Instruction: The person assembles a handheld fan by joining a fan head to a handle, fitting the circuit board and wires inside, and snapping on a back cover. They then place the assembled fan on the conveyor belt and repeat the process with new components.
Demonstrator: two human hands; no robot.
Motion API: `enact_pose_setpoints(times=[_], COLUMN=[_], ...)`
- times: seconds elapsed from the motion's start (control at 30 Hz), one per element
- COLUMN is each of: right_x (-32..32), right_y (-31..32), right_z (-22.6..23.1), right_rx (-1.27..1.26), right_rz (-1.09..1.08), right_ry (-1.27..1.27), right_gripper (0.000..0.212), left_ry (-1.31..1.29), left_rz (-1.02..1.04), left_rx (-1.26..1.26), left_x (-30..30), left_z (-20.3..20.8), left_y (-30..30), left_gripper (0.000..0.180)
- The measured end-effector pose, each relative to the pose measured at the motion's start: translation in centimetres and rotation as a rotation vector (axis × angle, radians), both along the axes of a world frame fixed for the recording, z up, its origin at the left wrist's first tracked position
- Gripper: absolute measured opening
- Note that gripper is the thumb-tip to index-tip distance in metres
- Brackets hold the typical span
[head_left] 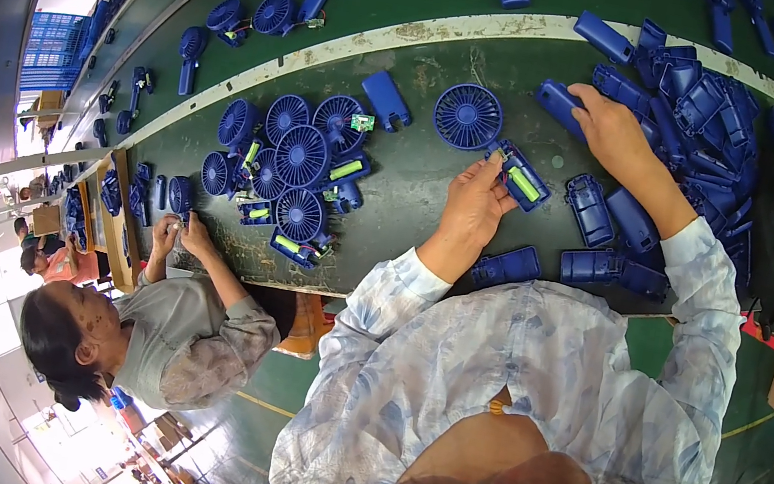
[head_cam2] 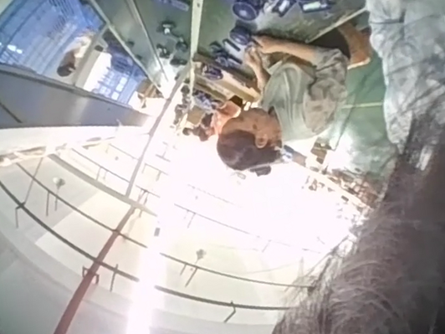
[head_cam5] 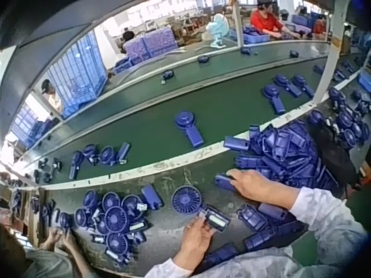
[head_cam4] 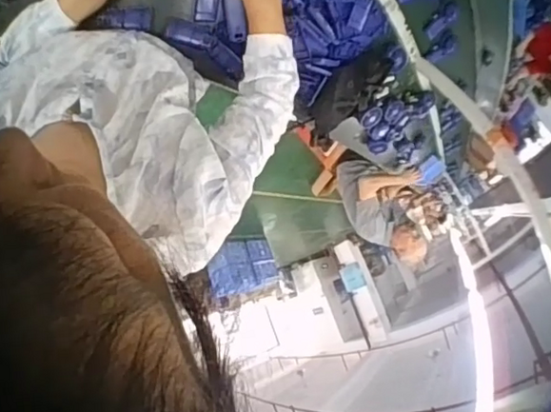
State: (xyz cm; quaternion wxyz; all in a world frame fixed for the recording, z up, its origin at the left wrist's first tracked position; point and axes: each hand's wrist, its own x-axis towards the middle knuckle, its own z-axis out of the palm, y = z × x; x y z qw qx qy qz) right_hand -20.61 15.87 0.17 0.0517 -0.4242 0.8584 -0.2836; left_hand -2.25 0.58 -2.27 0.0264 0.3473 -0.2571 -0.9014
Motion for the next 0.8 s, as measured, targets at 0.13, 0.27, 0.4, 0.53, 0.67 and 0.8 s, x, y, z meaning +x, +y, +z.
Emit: enact_pose_setpoints(times=[0.13,0.27,0.4,0.53,0.67,0.8], right_x=[0.5,1.6,2.5,5.0,11.8,13.7], right_y=[0.6,1.0,0.7,0.0,0.3,0.2], right_z=[1.7,1.9,3.1,6.2,7.4,4.6], right_rx=[0.053,0.183,0.330,-0.003,-0.029,0.001], right_rz=[0.014,0.053,0.031,0.055,0.277,0.265], right_ry=[0.030,0.185,0.262,0.382,0.232,0.346], right_gripper=[0.052,0.068,0.065,0.058,0.062,0.057], left_ry=[0.036,0.041,0.043,0.053,0.322,0.262], left_rz=[0.014,0.017,0.004,-0.018,-0.041,-0.031], left_rx=[0.036,0.031,0.036,0.074,0.259,0.230], left_x=[0.2,0.0,0.0,-0.2,1.1,0.8], left_z=[0.3,0.0,0.2,0.9,-2.3,0.8], left_y=[-0.1,0.0,-0.1,-0.5,-1.6,-0.8], left_gripper=[0.011,0.012,0.012,0.018,0.031,0.050])
